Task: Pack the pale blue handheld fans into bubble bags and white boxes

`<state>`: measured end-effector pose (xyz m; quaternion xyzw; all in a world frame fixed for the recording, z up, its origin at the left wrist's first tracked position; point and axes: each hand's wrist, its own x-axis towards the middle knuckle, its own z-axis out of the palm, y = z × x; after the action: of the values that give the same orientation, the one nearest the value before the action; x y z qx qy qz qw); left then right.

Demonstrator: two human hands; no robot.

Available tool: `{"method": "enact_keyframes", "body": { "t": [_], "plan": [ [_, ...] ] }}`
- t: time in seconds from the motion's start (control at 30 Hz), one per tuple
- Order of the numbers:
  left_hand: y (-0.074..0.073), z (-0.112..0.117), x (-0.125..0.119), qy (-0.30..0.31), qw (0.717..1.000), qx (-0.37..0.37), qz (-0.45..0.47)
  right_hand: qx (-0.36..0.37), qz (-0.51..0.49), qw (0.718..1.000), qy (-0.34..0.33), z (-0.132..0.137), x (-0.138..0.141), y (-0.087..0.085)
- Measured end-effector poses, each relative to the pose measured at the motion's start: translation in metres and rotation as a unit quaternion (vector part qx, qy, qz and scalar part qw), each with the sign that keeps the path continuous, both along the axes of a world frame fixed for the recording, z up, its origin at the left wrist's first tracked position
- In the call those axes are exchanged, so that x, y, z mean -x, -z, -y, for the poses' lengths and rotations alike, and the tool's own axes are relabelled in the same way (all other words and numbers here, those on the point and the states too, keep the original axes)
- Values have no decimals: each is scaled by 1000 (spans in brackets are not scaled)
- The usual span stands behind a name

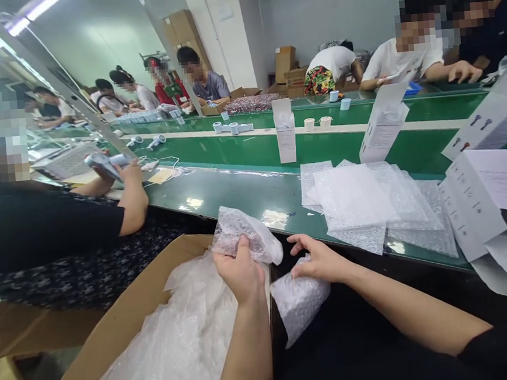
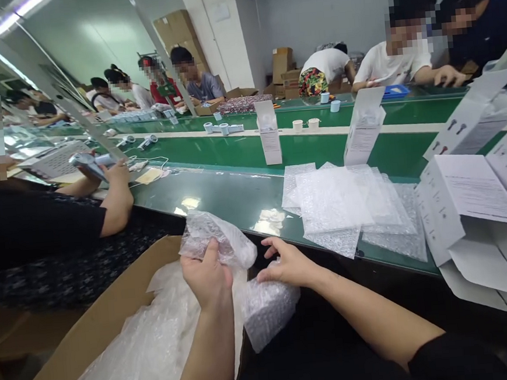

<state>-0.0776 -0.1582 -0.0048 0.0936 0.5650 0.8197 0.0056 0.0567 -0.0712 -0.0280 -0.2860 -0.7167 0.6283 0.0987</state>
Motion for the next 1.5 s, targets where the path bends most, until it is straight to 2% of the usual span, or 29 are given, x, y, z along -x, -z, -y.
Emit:
{"method": "enact_keyframes", "body": {
  "t": [0.1, 0.2, 0.3, 0.4, 0.47, 0.5, 0.53, 0.6, 0.63, 0.67, 0.7, 0.73, 0.77, 0.8, 0.83, 0.87, 0.9, 0.93, 1.0, 1.07, 1.13, 1.2, 1.3, 1.37, 1.4, 1.43, 1.5],
  "plan": [
    [-7, -16, -11, 77, 993, -45, 72, -4, -46, 999, 4, 6, 3, -7],
    [-9, -14, -14, 130, 984, -51, 107, 13, -109, 993, 50, 1, 7, -8],
    [-5, 2, 2, 95, 987, -36, 123, 92, -140, 984, 60, -11, 1, -9],
    [2, 22, 27, 66, 989, -11, 133, 120, -169, 978, 5, -21, -12, -14],
    [4, 36, 40, 80, 985, 34, 147, 78, -187, 979, -8, -26, -19, -21],
    [1, 42, 45, 76, 986, 74, 132, 39, -191, 981, -3, -28, -22, -26],
    [-4, 48, 48, 48, 987, 123, 88, -13, -190, 982, 2, -30, -24, -31],
    [-23, 55, 50, -57, 974, 204, -83, -145, -177, 973, -15, -32, -27, -42],
    [-35, 56, 49, -86, 954, 224, -180, -207, -171, 962, -42, -31, -28, -49],
    [-48, 54, 47, -70, 935, 235, -257, -256, -172, 948, -76, -30, -28, -54],
    [-59, 50, 43, -4, 921, 247, -300, -291, -179, 933, -111, -28, -28, -60],
    [-68, 44, 38, 109, 908, 267, -304, -313, -190, 920, -137, -26, -28, -64],
    [-75, 36, 32, 249, 880, 297, -274, -324, -199, 913, -147, -23, -27, -66],
    [-78, 29, 26, 375, 839, 326, -223, -326, -206, 912, -136, -21, -27, -67],
    [-78, 22, 18, 469, 797, 343, -166, -319, -208, 919, -106, -19, -27, -66],
    [-75, 16, 11, 524, 770, 345, -115, -302, -204, 929, -63, -17, -27, -64],
    [-70, 11, 4, 545, 765, 334, -77, -273, -195, 942, -12, -16, -27, -61],
    [-64, 9, -3, 537, 782, 312, -52, -229, -184, 955, 38, -15, -28, -58],
    [-52, 7, -15, 476, 840, 257, -32, -88, -171, 976, 102, -14, -31, -53],
    [-42, 7, -26, 409, 886, 215, -45, 93, -176, 975, 98, -13, -33, -53],
    [-34, 6, -33, 372, 905, 189, -82, 227, -190, 953, 54, -12, -33, -55],
    [-29, 5, -36, 360, 906, 182, -131, 253, -197, 946, 41, -11, -32, -59],
    [-28, 0, -28, 298, 916, 194, -188, 219, -205, 950, 90, -15, -33, -62],
    [-33, -5, -18, 278, 927, 178, -179, 212, -226, 944, 112, -19, -35, -62],
    [-37, -9, -13, 309, 923, 164, -161, 209, -237, 942, 113, -21, -37, -62],
    [-41, -12, -11, 366, 908, 152, -133, 203, -245, 942, 108, -23, -38, -63],
    [-47, -19, -13, 504, 848, 153, -58, 195, -253, 944, 77, -24, -41, -63]
  ]
}}
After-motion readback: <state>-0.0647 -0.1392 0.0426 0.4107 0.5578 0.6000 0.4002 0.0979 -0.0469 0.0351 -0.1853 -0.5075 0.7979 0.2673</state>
